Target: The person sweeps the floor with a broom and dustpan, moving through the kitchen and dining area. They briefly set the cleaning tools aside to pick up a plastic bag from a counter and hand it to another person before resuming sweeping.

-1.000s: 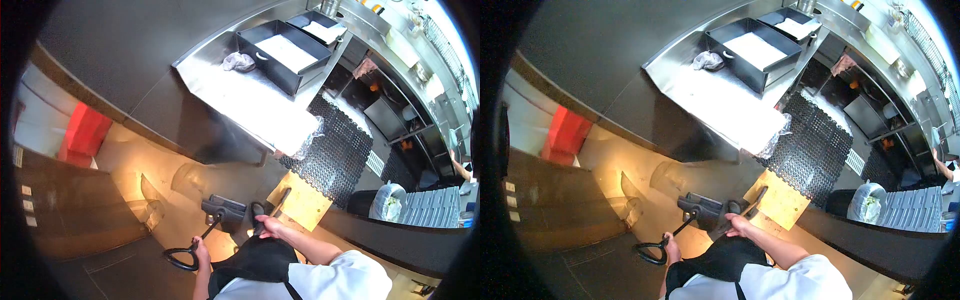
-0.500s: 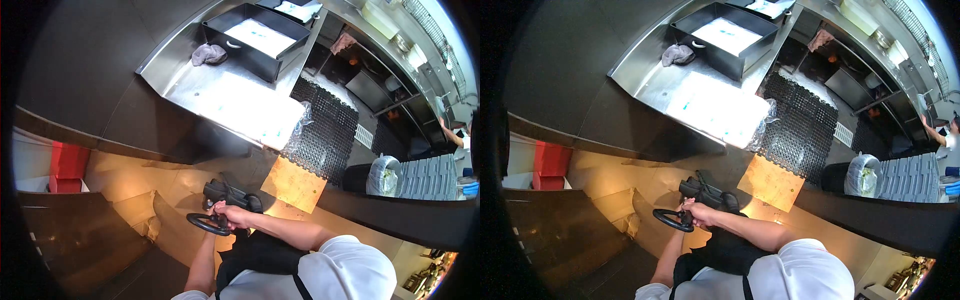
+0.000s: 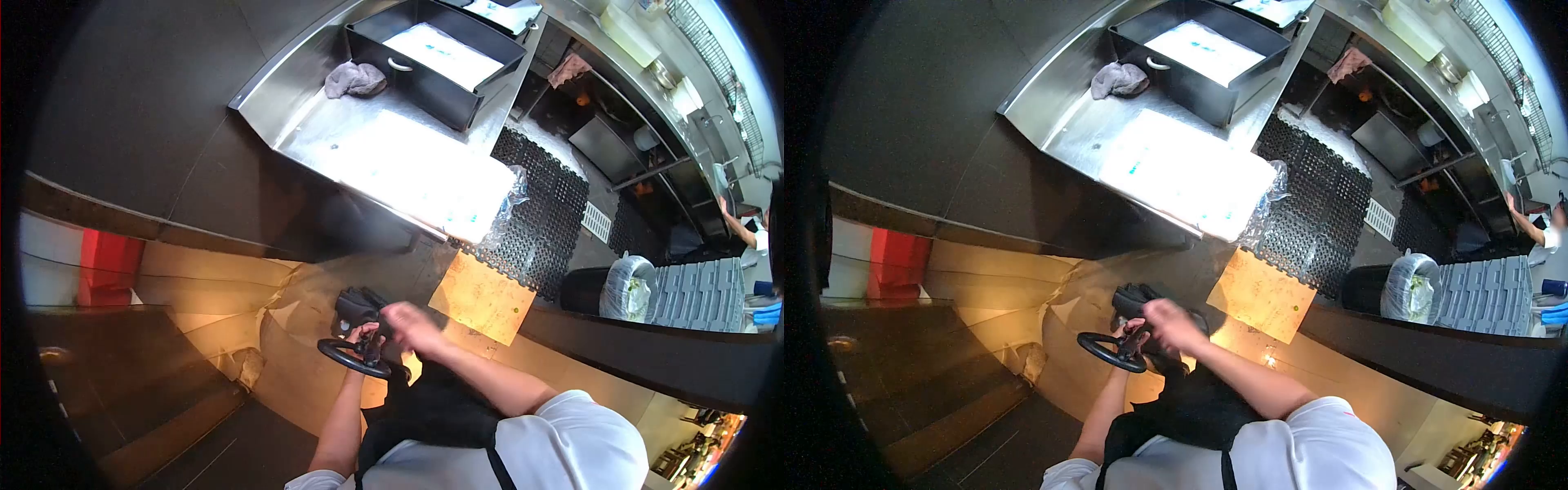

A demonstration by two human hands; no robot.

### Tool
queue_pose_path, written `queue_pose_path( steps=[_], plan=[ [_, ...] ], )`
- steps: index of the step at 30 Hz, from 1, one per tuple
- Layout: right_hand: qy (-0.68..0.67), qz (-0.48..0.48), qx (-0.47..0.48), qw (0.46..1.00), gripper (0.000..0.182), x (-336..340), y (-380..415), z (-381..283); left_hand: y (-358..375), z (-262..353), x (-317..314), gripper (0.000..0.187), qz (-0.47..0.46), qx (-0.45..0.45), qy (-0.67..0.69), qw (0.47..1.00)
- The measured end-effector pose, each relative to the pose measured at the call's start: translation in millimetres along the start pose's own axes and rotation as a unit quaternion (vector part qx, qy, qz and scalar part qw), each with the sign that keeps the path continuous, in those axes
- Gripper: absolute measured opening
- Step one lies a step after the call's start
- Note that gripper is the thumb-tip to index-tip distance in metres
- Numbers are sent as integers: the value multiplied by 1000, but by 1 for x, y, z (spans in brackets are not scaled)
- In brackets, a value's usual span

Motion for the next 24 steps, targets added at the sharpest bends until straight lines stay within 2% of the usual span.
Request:
queue_pose_path(
  steps=[1, 2, 3, 4, 5, 7, 9, 11, 13, 14, 15, 17, 21, 23, 24],
  plan=[
    [-99, 88, -38, 990, 35, 34, 5, 2, 16, 32, -43, 15, 41, -55, -19, 997],
    [-173, 157, -9, 972, 36, 75, 10, -5, 17, 43, -48, 12, 14, -138, -116, 983],
    [-245, 226, 70, 940, 42, 116, 15, -8, 19, 53, -52, 13, -12, -219, -213, 952],
    [-278, 322, 102, 899, 50, 164, 14, -7, 24, 61, -58, 18, -37, -297, -306, 904],
    [-294, 333, 133, 886, 56, 197, 19, -20, 25, 63, -56, 23, -39, -297, -308, 903],
    [-324, 291, 138, 889, 65, 225, 27, -70, 26, 65, -52, 34, -44, -297, -311, 902],
    [-289, 211, 134, 924, 80, 224, 20, -113, 27, 62, -47, 33, -41, -305, -303, 902],
    [-318, 150, 143, 925, 69, 211, 3, -138, 29, 64, -50, 34, -46, -330, -330, 883],
    [-304, 90, 161, 935, 57, 196, -23, -152, 28, 62, -49, 34, -38, -302, -304, 903],
    [-263, 144, 137, 944, 41, 197, -23, -148, 28, 61, -48, 34, -34, -289, -289, 912],
    [-265, 144, 129, 945, 38, 195, -31, -140, 27, 61, -45, 33, -33, -279, -274, 920],
    [-272, 169, 147, 936, 35, 199, -33, -129, 25, 56, -38, 32, -30, -259, -241, 935],
    [-233, 226, 194, 926, 35, 190, -12, -140, 26, 55, -37, 30, -29, -285, -222, 932],
    [-224, 239, 213, 920, 37, 188, -7, -148, 26, 58, -40, 31, -30, -283, -294, 912],
    [-270, 217, 218, 913, 40, 184, -5, -152, 26, 56, -37, 32, -29, -282, -329, 901]
  ],
)
Point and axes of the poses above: each hand's wrist, its own y-axis away from the middle knuckle, its own x-axis out of the back of the hand, z = x × y, the point moved 7 cm from there along -y, towards the middle knuckle, and after that the axes turned 3 degrees about y, right-handed, at the moved point
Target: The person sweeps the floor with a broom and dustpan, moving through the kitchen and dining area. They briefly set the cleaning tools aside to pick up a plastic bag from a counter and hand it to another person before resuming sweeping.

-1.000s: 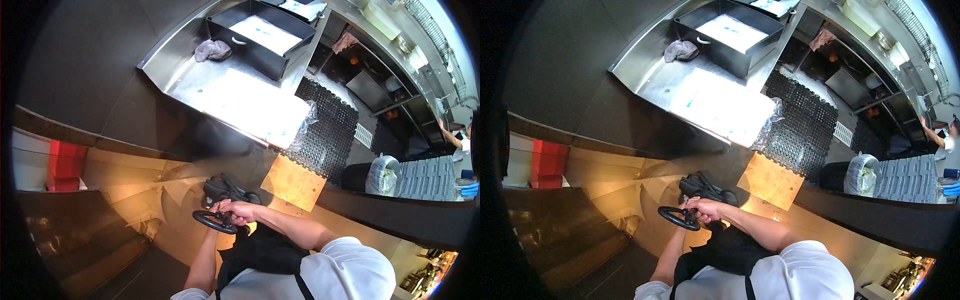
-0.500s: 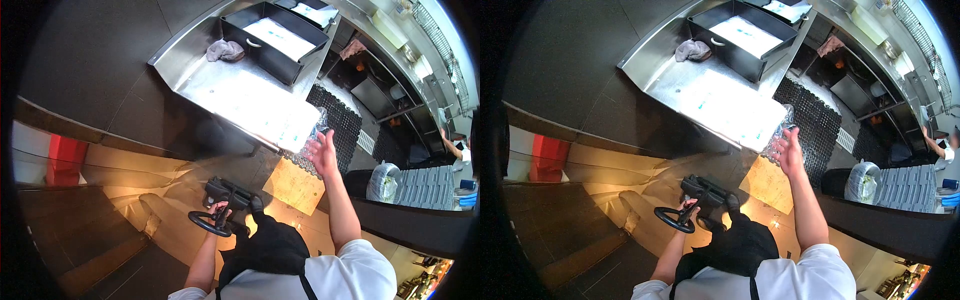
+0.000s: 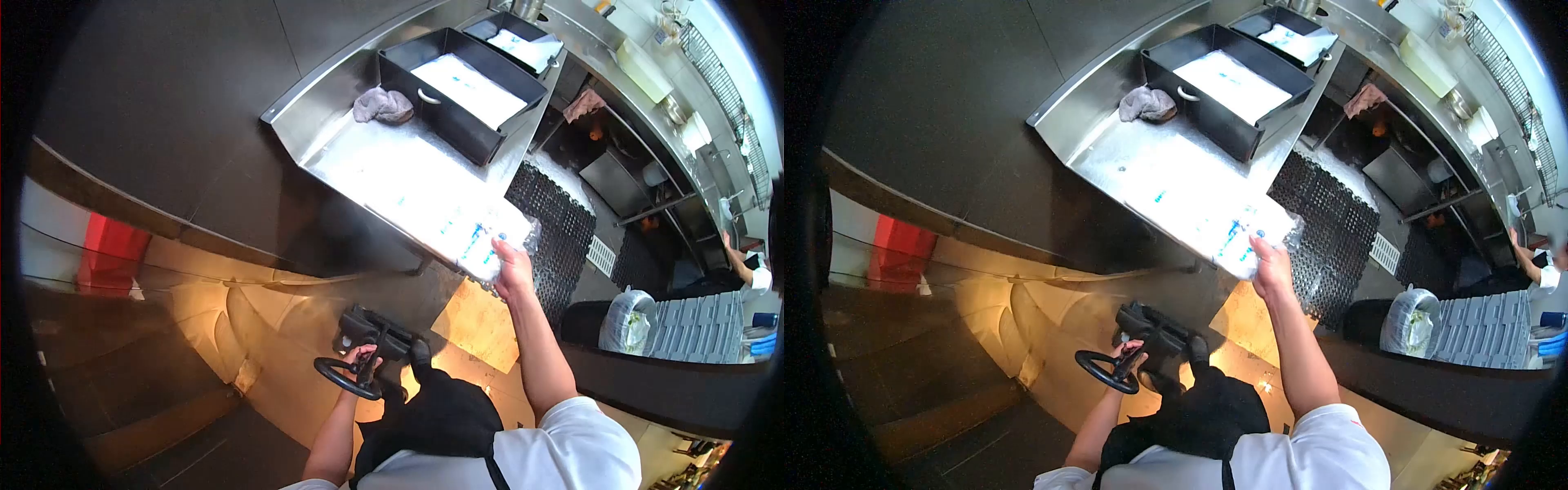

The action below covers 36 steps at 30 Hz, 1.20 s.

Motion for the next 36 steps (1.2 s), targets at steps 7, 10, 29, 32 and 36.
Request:
queue_pose_path(
  steps=[7, 10, 29, 32, 36],
  plan=[
    [-41, -73, -13, 996, 42, -40, 3, -37, 3, -12, -3, 11, 14, 95, 187, 978],
    [0, -107, 73, 992, 37, -75, 9, -94, -1, 1, -9, 11, 24, 148, 244, 958],
    [64, -168, 63, 982, 23, -56, -43, -158, -2, 12, -10, 32, 23, 28, 7, 999],
    [41, -218, -57, 974, 24, -26, -86, -108, -4, 16, -13, 29, 25, -2, -4, 1000],
    [89, -179, -169, 965, 23, 23, -111, -65, -2, 17, -16, 28, 18, 8, 35, 999]
  ],
)
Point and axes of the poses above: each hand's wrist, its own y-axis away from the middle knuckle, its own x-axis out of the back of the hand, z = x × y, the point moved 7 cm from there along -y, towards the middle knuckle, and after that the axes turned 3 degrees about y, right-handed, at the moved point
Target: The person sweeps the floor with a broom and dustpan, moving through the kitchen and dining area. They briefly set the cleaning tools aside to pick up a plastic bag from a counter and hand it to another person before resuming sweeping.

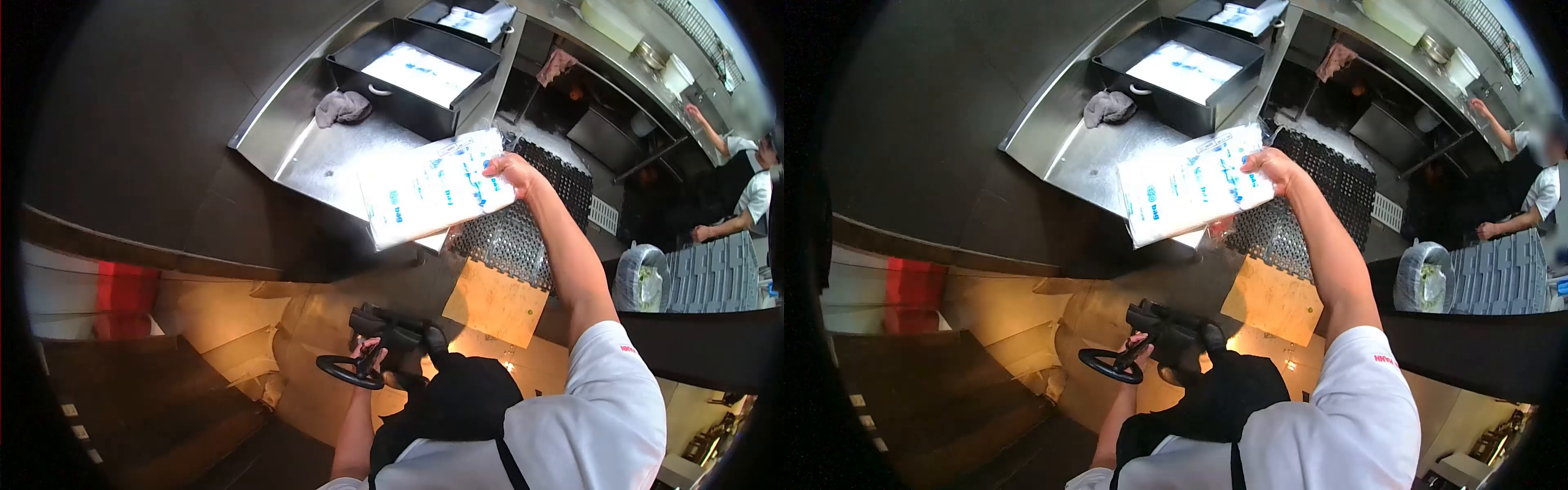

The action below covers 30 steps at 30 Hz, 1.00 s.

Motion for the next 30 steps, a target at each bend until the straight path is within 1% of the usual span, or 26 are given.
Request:
queue_pose_path(
  steps=[2, 6, 9, 12, 15, 18, 21, 22, 24, 25, 26, 28, 29, 30],
  plan=[
    [27, 18, -33, 999, 19, 17, -6, 10, -1, 2, 0, 28, 0, 18, 10, 1000],
    [103, 42, -33, 993, 16, 31, -8, 8, -1, 11, -4, 28, 5, 63, 20, 998],
    [101, 30, -41, 994, 16, 34, -12, 10, 0, 6, -1, 28, -3, 64, -3, 998],
    [111, 31, -46, 992, 17, 31, -9, 8, 0, 2, 0, 28, -12, 20, 41, 999],
    [126, 37, -39, 991, 19, 34, -11, 10, 2, -4, 4, 28, -12, 3, -17, 1000],
    [123, 35, -34, 991, 21, 32, -6, 13, 1, -3, 3, 28, -12, 19, 9, 1000],
    [104, 20, -27, 994, 23, 27, -4, 15, 0, 2, 2, 28, -2, 56, 11, 998],
    [98, 23, -29, 994, 26, 25, 1, 15, -1, 5, 1, 27, -1, 50, 18, 999],
    [107, 23, 11, 994, 25, 21, 9, 10, -1, 11, -3, 27, 1, 39, 34, 999],
    [112, 24, 31, 993, 25, 21, 13, 9, -1, 4, 0, 27, 14, 71, 57, 996],
    [65, 6, 64, 996, 31, 22, 15, 10, 0, -4, 4, 28, 27, 103, 81, 991],
    [-107, -1, 55, 993, 33, 21, 29, 16, -1, -4, 5, 28, 21, 80, 55, 995],
    [-192, -3, 51, 980, 34, 20, 38, 19, -1, 2, 3, 29, 0, 24, 6, 1000],
    [-177, -8, 40, 983, 42, 11, 54, 21, -1, 8, -1, 29, -20, -32, -43, 998]
  ],
)
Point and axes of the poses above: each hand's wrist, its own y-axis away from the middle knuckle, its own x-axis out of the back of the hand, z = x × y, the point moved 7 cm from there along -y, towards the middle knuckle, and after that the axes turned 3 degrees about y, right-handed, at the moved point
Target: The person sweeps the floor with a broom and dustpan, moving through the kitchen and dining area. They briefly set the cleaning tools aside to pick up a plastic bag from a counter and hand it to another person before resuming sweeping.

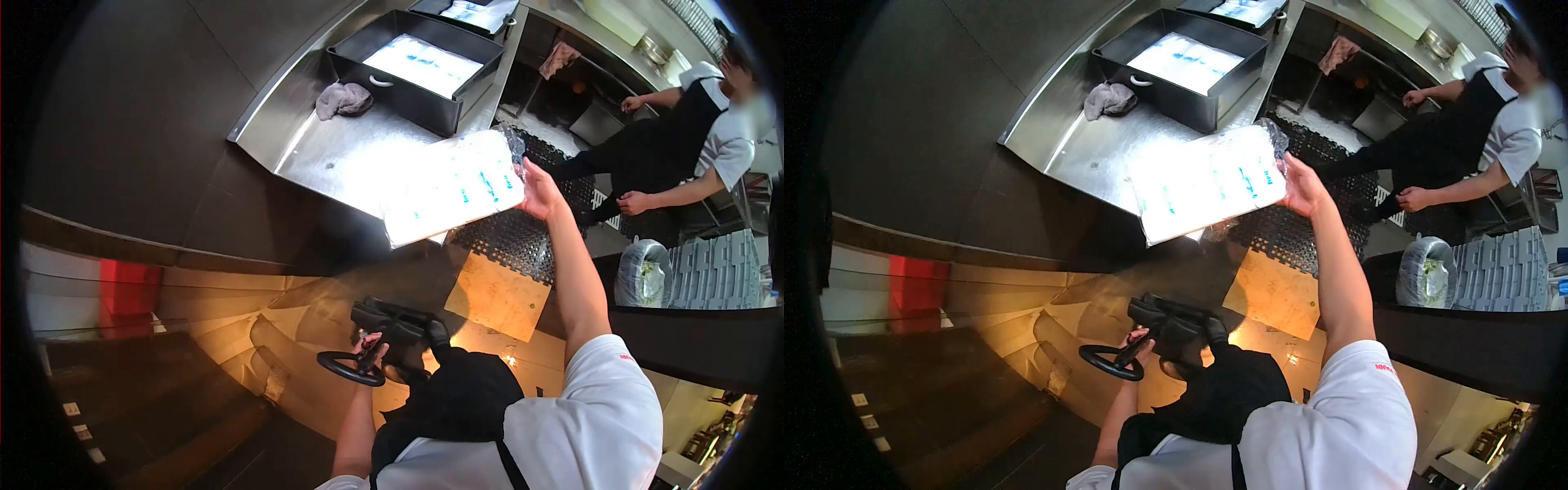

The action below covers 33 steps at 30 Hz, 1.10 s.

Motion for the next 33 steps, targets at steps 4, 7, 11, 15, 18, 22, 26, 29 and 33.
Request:
queue_pose_path(
  steps=[4, 7, 11, 15, 18, 22, 26, 29, 33],
  plan=[
    [70, -47, 62, 994, 33, 21, 19, 22, 1, 0, 0, 29, 22, 73, 86, 993],
    [66, 19, 121, 990, 35, 18, 30, 31, -2, 9, -4, 28, 13, 77, 20, 997],
    [79, 39, 153, 984, 37, 20, 40, 41, -1, 1, -3, 26, 18, 58, 36, 998],
    [68, 31, 164, 984, 39, 22, 42, 47, 1, -5, 1, 26, 10, 54, 22, 998],
    [62, 41, 167, 983, 40, 22, 44, 48, 2, -8, 1, 26, 11, 62, 30, 998],
    [81, 43, 181, 979, 36, 26, 42, 48, 1, -9, -1, 25, 17, 44, 59, 997],
    [-10, 20, 137, 990, 28, 25, 47, 45, 0, -10, 0, 25, 3, 43, -17, 999],
    [-17, 54, 134, 989, 35, 42, 35, 46, -1, -4, -3, 25, 5, 47, -15, 999],
    [-25, 54, 124, 991, 37, 41, 30, 43, 1, -10, -2, 27, 4, 74, 4, 997]
  ],
)
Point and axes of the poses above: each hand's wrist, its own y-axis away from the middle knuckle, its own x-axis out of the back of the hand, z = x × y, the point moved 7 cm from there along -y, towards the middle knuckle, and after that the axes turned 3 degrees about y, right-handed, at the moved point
